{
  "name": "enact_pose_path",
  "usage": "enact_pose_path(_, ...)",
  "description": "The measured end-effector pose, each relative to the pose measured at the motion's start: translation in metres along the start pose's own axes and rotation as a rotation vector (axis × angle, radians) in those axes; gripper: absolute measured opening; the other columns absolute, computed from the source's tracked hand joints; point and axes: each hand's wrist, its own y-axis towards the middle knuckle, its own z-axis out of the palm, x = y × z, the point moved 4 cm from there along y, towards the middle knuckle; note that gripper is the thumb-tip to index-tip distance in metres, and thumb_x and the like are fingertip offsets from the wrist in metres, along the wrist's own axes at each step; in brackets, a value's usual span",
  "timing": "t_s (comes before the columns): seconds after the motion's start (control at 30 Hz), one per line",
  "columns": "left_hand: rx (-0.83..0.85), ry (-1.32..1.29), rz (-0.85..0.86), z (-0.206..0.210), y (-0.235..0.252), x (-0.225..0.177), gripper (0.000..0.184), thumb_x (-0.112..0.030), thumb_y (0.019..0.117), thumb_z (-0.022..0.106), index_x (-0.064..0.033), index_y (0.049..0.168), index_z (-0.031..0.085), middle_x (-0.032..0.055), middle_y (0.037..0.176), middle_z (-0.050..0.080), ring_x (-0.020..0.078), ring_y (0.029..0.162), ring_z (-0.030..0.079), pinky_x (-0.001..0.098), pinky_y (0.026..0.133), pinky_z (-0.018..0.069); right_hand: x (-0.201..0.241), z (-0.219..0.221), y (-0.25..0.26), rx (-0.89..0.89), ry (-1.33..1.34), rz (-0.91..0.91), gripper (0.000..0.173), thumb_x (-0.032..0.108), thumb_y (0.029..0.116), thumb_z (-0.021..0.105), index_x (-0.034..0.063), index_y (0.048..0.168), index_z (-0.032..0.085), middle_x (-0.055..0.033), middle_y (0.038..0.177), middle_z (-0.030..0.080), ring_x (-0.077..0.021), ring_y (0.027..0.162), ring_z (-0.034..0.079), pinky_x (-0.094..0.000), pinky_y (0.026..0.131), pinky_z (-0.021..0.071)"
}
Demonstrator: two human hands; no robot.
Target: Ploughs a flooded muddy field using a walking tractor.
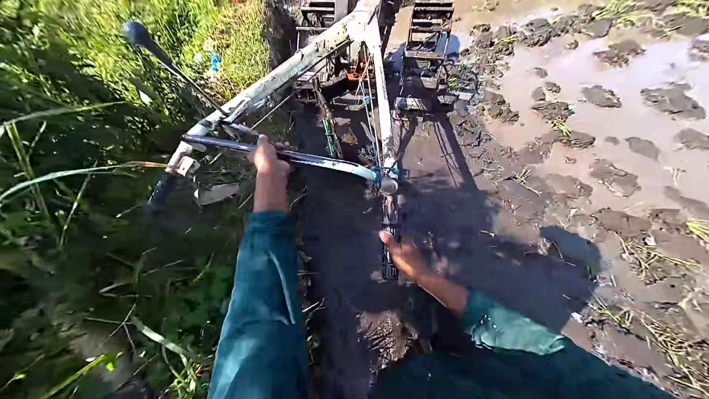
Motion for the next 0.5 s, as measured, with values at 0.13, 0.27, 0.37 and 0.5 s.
enact_pose_path(0.13, -0.203, 0.195, 0.093, 0.008, 0.095, -0.008, 0.028, -0.014, 0.0998, 0.05, -0.0026, 0.125, 0.049, 0.0131, 0.099, 0.053, 0.0214, 0.074, 0.054, 0.0413, 0.064, 0.0521, 0.053, 0.051, 0.042, 0.191, 0.236, 0.131, 0.069, 0.045, 0.104, 0.054, -0.0021, 0.152, 0.039, -0.0279, 0.138, 0.056, -0.037, 0.128, 0.055, -0.0547, 0.107, 0.0427)
enact_pose_path(0.27, -0.25, 0.317, 0.057, 0.031, 0.148, -0.001, 0.046, -0.014, 0.0982, 0.053, -0.0006, 0.141, 0.043, 0.02, 0.116, 0.055, 0.0267, 0.086, 0.058, 0.0458, 0.07, 0.0539, 0.066, 0.065, 0.1, 0.076, 0.333, 0.211, 0.05, 0.04, 0.1008, 0.061, -0.0043, 0.124, 0.061, -0.0238, 0.115, 0.063, -0.0329, 0.107, 0.059, -0.0542, 0.093, 0.0466)
enact_pose_path(0.37, -0.234, 0.368, 0.092, 0.084, 0.157, 0.023, 0.041, -0.019, 0.1038, 0.049, 0.0022, 0.139, 0.044, 0.0204, 0.111, 0.057, 0.0259, 0.082, 0.061, 0.0436, 0.068, 0.0553, 0.064, 0.018, 0.137, -0.06, 0.215, 0.233, 0.05, 0.04, 0.1016, 0.06, -0.0052, 0.122, 0.063, -0.0252, 0.115, 0.064, -0.0351, 0.109, 0.061, -0.0563, 0.096, 0.0463)
enact_pose_path(0.5, -0.199, 0.349, 0.145, 0.153, 0.184, 0.043, 0.046, -0.019, 0.1043, 0.05, 0.0056, 0.143, 0.042, 0.0231, 0.115, 0.061, 0.0274, 0.089, 0.065, 0.0441, 0.076, 0.0575, 0.068, -0.028, 0.197, -0.156, 0.218, 0.186, 0.048, 0.039, 0.1004, 0.061, -0.0024, 0.123, 0.063, -0.0209, 0.109, 0.066, -0.0306, 0.101, 0.063, -0.0537, 0.091, 0.0493)
